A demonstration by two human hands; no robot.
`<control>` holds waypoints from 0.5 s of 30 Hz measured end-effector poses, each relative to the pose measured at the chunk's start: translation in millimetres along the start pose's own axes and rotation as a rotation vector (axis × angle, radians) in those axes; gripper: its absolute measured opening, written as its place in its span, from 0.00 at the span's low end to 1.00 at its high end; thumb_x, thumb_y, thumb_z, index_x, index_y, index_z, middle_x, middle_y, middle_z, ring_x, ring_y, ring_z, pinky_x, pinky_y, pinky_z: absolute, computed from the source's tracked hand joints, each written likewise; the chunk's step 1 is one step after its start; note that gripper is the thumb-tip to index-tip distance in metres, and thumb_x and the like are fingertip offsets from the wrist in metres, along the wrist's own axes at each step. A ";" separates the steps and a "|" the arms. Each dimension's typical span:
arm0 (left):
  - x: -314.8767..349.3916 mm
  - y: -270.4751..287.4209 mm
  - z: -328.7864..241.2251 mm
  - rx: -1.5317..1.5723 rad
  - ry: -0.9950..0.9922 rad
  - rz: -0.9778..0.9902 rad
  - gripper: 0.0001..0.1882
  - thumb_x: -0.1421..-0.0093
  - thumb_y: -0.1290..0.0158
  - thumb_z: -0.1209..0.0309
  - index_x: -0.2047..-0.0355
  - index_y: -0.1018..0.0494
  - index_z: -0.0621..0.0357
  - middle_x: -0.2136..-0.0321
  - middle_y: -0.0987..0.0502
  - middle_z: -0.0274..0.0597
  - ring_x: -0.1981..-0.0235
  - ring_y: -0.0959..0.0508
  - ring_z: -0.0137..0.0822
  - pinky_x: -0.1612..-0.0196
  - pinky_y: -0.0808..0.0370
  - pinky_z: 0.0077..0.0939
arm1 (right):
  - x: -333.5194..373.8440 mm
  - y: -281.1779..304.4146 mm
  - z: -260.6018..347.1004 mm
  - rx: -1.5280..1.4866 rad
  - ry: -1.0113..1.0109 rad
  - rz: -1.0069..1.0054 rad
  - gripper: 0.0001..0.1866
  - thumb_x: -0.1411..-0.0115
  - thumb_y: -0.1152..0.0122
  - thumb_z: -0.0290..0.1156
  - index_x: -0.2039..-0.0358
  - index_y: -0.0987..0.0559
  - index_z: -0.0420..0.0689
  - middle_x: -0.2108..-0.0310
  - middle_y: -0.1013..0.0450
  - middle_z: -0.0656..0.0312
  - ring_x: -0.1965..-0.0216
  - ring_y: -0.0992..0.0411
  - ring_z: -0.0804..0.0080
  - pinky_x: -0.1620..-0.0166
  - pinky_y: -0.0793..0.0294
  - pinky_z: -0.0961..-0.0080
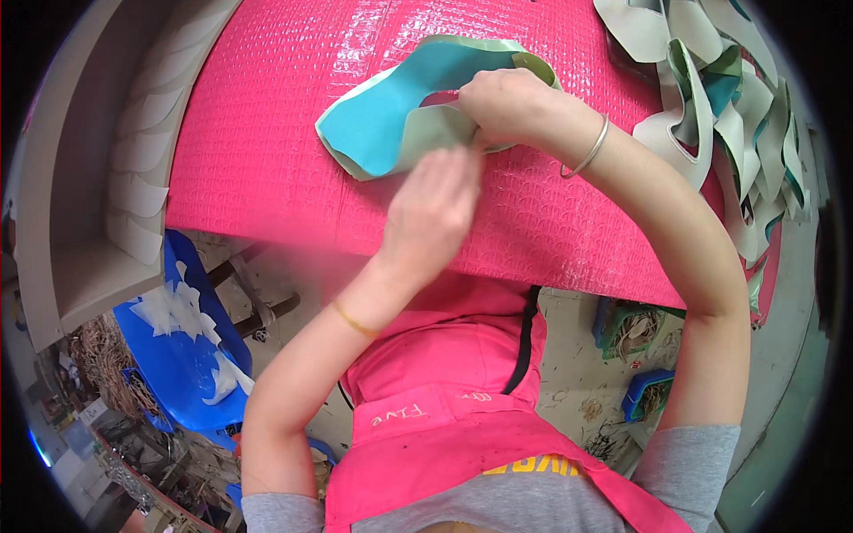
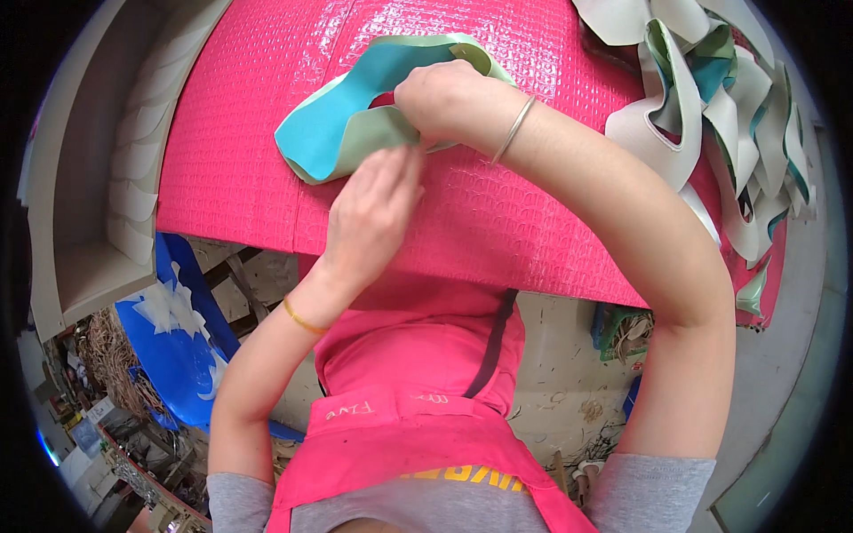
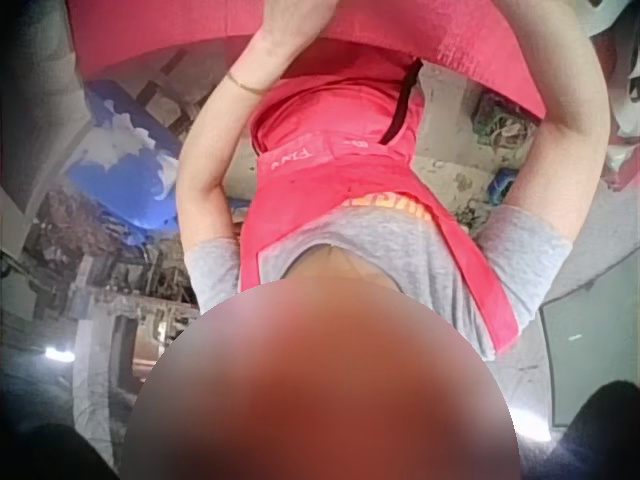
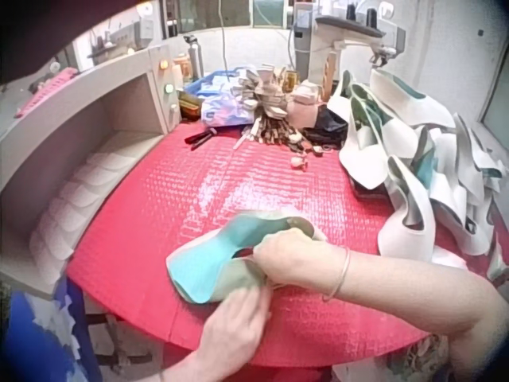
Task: The worker is applying reinforcement paper to the heel of shoe uppers and using a pressing machine to secure them.
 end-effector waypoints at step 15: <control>-6.8 -16.5 1.3 0.127 0.079 0.056 0.20 0.55 0.47 0.71 0.59 0.30 0.61 0.66 0.34 0.40 0.64 0.34 0.38 0.58 0.33 0.32 | -2.9 0.8 -21.5 0.007 0.182 0.062 0.12 0.55 0.43 0.32 0.71 0.24 0.38 0.77 0.28 0.51 0.72 0.28 0.56 0.68 0.29 0.67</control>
Point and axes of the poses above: each hand's wrist, its own x-axis away from the middle knuckle, its own y-axis out of the back of the hand, z = x × y, the point moved 3 cm from there along -x, towards the middle knuckle
